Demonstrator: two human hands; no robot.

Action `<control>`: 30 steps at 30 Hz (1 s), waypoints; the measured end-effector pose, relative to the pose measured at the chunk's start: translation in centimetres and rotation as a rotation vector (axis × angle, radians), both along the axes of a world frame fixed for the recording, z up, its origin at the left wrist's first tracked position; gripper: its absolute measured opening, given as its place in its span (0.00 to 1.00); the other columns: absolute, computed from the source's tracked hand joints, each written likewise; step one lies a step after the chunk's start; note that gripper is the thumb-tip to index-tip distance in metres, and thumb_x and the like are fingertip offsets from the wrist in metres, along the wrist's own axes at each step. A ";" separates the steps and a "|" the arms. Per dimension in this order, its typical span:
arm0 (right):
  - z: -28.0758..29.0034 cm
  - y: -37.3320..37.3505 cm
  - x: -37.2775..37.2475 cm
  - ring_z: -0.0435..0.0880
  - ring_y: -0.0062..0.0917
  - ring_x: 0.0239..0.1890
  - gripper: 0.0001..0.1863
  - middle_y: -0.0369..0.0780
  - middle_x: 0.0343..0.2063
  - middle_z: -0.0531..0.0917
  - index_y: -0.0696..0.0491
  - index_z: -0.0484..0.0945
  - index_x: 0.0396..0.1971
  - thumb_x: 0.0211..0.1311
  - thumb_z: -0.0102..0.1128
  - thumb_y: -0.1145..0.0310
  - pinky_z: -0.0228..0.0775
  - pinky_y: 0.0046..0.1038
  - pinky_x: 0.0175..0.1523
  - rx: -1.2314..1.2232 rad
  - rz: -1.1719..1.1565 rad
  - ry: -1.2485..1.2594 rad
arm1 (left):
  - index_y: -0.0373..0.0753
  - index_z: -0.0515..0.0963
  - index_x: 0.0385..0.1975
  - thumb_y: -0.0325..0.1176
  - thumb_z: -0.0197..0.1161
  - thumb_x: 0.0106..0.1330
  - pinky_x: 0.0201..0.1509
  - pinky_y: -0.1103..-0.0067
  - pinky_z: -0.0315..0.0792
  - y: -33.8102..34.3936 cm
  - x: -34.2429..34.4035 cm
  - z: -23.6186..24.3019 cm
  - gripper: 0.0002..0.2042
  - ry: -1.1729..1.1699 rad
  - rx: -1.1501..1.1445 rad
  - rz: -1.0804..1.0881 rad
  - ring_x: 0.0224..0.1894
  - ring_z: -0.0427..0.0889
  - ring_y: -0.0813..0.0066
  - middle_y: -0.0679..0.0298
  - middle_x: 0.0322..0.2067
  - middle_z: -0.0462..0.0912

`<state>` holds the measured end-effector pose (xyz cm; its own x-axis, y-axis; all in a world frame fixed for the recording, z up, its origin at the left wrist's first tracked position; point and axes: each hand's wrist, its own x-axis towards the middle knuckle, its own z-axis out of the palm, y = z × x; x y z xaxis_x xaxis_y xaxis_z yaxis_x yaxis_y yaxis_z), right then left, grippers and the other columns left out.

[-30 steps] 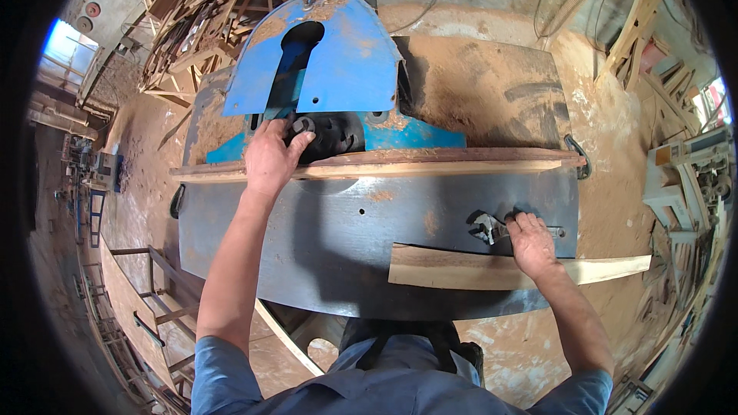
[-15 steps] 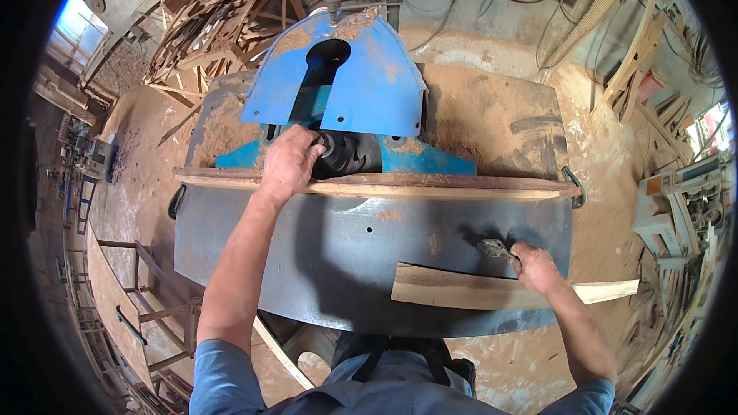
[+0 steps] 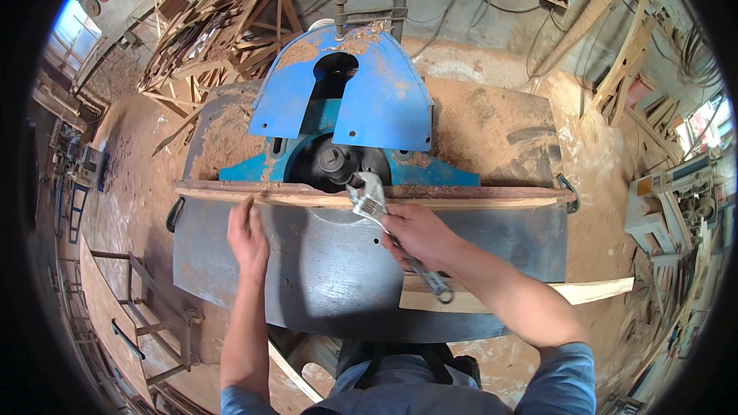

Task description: The person removes the protective guard from a woodworking shaper machine, uses a wrench to loosen the spindle nut, and replaces the existing cutter heads with different blades before securing the nut and reattaching the guard.

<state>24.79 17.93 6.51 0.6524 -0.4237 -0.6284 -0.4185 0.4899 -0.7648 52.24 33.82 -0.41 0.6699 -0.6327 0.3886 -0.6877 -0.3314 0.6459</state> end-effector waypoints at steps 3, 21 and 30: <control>-1.7 0.5 3.2 0.71 0.21 0.16 0.11 0.38 0.22 0.75 0.57 0.71 0.34 0.74 0.45 0.67 0.67 0.29 0.19 0.100 -0.120 -0.082 | 0.32 0.78 0.48 0.26 0.56 0.70 0.54 0.67 0.71 7.0 2.7 -4.9 0.11 -0.114 0.123 0.182 0.47 0.77 0.54 0.51 0.43 0.79; -3.0 3.1 8.2 0.72 0.21 0.19 0.09 0.38 0.24 0.76 0.57 0.70 0.41 0.76 0.43 0.69 0.69 0.28 0.22 0.221 -0.361 -0.215 | 0.37 0.77 0.50 0.28 0.56 0.63 0.59 0.61 0.64 11.0 3.4 -9.6 0.15 -0.291 0.450 0.230 0.55 0.71 0.52 0.55 0.50 0.76; -4.0 3.7 9.3 0.74 0.23 0.21 0.10 0.39 0.27 0.76 0.58 0.69 0.39 0.77 0.41 0.68 0.73 0.30 0.22 0.197 -0.372 -0.286 | 0.37 0.76 0.51 0.29 0.56 0.63 0.60 0.60 0.64 11.2 3.4 -9.8 0.16 -0.258 0.476 0.242 0.55 0.71 0.50 0.52 0.51 0.75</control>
<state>34.12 21.68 2.50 0.6374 -0.5513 -0.5383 0.0243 0.7126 -0.7011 55.60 45.01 -10.18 0.7387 -0.6180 0.2690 -0.6712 -0.7110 0.2097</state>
